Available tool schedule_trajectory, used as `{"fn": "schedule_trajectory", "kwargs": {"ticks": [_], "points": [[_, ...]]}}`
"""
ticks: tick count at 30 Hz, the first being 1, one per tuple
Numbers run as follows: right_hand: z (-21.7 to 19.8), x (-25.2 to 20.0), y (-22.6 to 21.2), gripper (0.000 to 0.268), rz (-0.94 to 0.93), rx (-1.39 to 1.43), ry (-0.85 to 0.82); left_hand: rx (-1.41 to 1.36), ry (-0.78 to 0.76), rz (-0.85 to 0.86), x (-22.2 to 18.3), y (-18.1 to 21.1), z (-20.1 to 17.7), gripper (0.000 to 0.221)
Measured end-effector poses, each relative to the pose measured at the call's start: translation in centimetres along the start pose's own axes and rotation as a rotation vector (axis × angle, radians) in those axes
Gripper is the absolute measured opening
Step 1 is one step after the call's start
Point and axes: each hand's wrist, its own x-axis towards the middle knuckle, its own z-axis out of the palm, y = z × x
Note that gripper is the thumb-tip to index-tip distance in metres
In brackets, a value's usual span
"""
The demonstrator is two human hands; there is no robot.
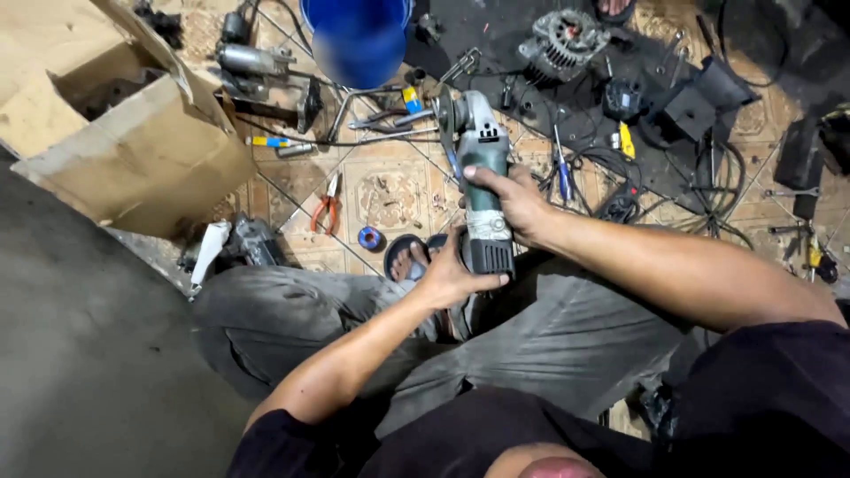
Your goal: The person sits on the floor and uses an angle grinder to smooth the edge of a cylindrical metal part. They then use pliers to remove a small piece from the part and a screwdriver to adjust or remove a component from the same part.
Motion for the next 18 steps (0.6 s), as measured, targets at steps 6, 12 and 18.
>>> {"fn": "schedule_trajectory", "kwargs": {"ticks": [6,12,18], "points": [[0.4,-1.6,-1.2,0.055,0.009,0.051,-0.002,0.022,0.011,0.002,-0.3,0.7,0.4,0.122],[0.0,-1.0,-0.5,0.053,-0.007,0.054,-0.03,-0.028,0.026,0.042,0.0,-0.5,0.5,0.116],[1.1,-1.7,-3.7,0.047,-0.015,0.076,-0.012,-0.145,-0.003,0.01,3.5,-7.1,0.4,0.1]]}}
